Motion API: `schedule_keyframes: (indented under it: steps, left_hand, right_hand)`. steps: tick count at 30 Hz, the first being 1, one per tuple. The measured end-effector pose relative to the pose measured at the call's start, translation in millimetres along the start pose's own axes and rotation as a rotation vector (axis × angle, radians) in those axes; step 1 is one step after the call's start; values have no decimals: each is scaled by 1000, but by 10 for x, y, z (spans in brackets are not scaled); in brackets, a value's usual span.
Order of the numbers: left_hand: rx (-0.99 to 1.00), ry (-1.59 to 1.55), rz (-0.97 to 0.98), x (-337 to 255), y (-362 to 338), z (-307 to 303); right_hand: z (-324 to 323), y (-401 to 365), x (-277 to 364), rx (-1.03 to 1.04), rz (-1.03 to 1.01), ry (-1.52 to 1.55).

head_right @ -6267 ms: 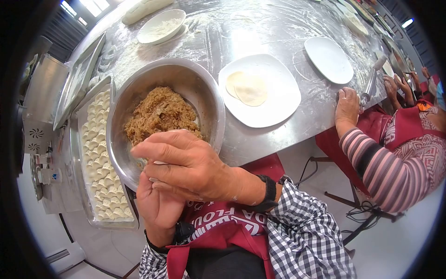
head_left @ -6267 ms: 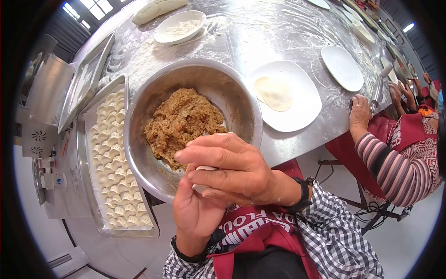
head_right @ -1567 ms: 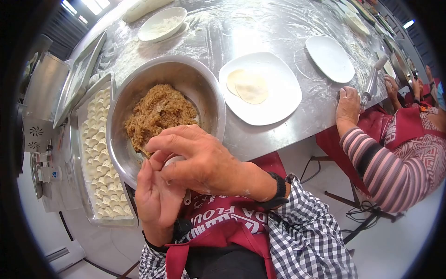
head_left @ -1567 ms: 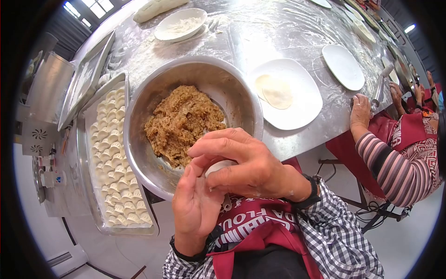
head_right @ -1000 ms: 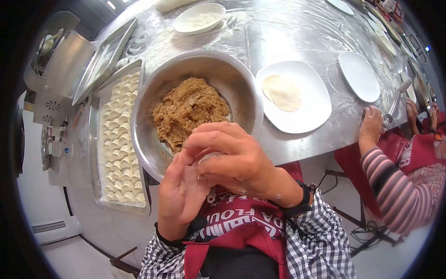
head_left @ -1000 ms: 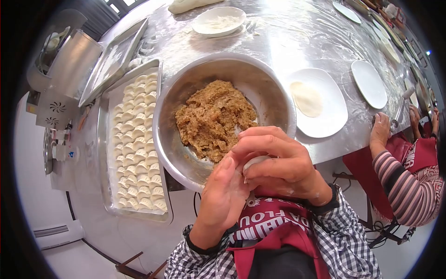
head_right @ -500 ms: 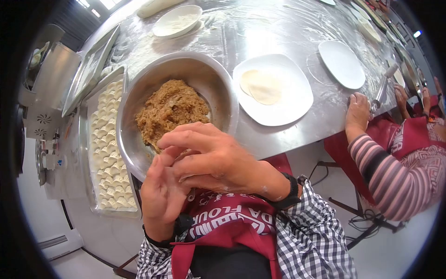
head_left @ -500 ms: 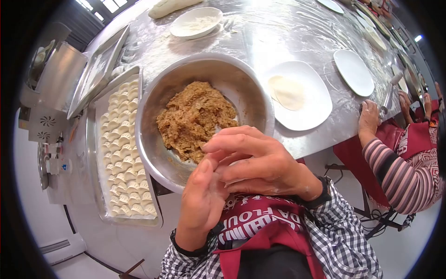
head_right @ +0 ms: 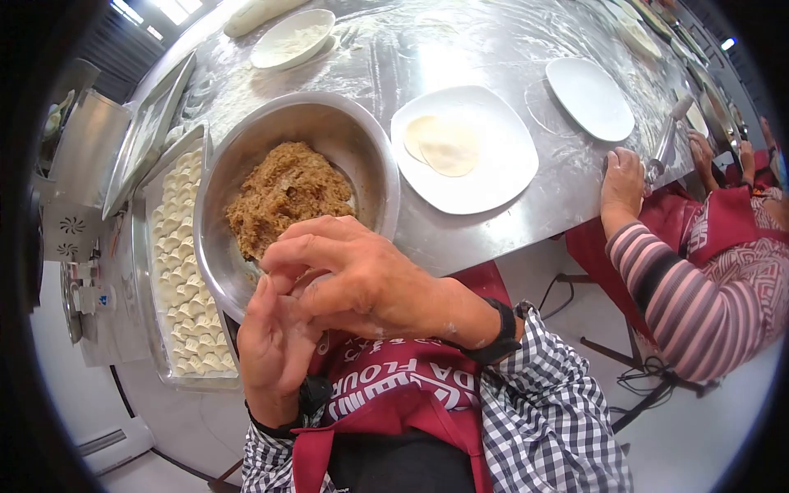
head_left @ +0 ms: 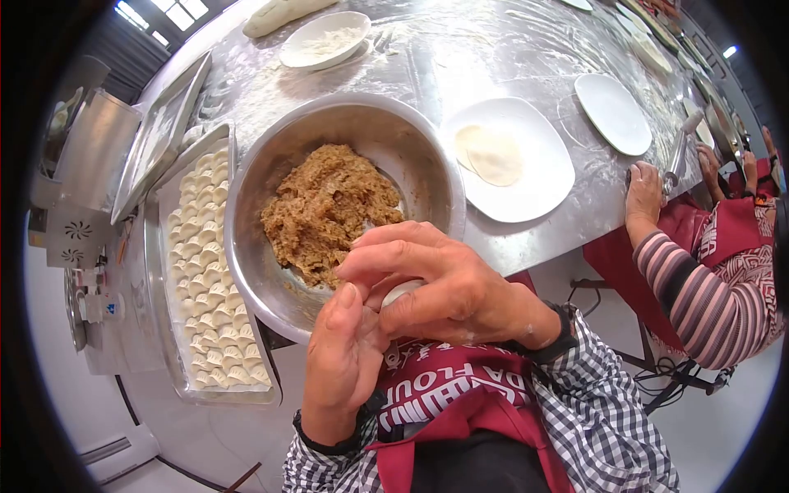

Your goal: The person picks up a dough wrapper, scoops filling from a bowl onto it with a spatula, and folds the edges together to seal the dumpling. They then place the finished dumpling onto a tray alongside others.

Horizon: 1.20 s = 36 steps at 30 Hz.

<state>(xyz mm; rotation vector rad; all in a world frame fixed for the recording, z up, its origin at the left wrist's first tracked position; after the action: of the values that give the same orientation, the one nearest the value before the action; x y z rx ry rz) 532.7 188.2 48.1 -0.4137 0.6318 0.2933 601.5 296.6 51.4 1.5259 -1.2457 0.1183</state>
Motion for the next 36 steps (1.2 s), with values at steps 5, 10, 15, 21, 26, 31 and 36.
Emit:
schedule_keyframes:
  steps: [5, 10, 15, 21, 26, 31, 36]
  left_hand:
    - [44, -7, -1, -13, -1, -1]
    - [42, 0, 6, -20, -5, 11]
    - [44, 32, 20, -11, 2, -17]
    - [113, -32, -36, 2, 8, -75]
    - [129, -96, -32, 4, 18, -85]
    - [119, -195, -13, 9, 36, -60]
    - [111, -197, -36, -9, 30, -58]
  right_hand:
    - [-10, 7, -10, 10, -20, -19]
    - [2, 27, 30, 8, -29, -80]
    - [-14, 17, -11, -10, -43, -26]
    - [-16, 7, -9, -36, 16, -21]
    - [-61, -28, -33, -42, 24, 39]
    - [-24, -10, -32, -118, -24, -16]
    - [-22, 1, -1, -218, 128, 23]
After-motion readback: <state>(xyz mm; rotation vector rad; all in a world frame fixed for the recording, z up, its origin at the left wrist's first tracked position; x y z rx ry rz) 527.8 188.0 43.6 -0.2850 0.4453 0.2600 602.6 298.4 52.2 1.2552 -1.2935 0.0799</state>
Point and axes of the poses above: each hand's wrist, its own y-axis towards the middle knuckle, its own z-axis out of the palm, x = y × z, the point moved 3 cm from there along y, towards the middle knuckle, and after that the axes turned 8 degrees about -y, right-handed, at the moved point
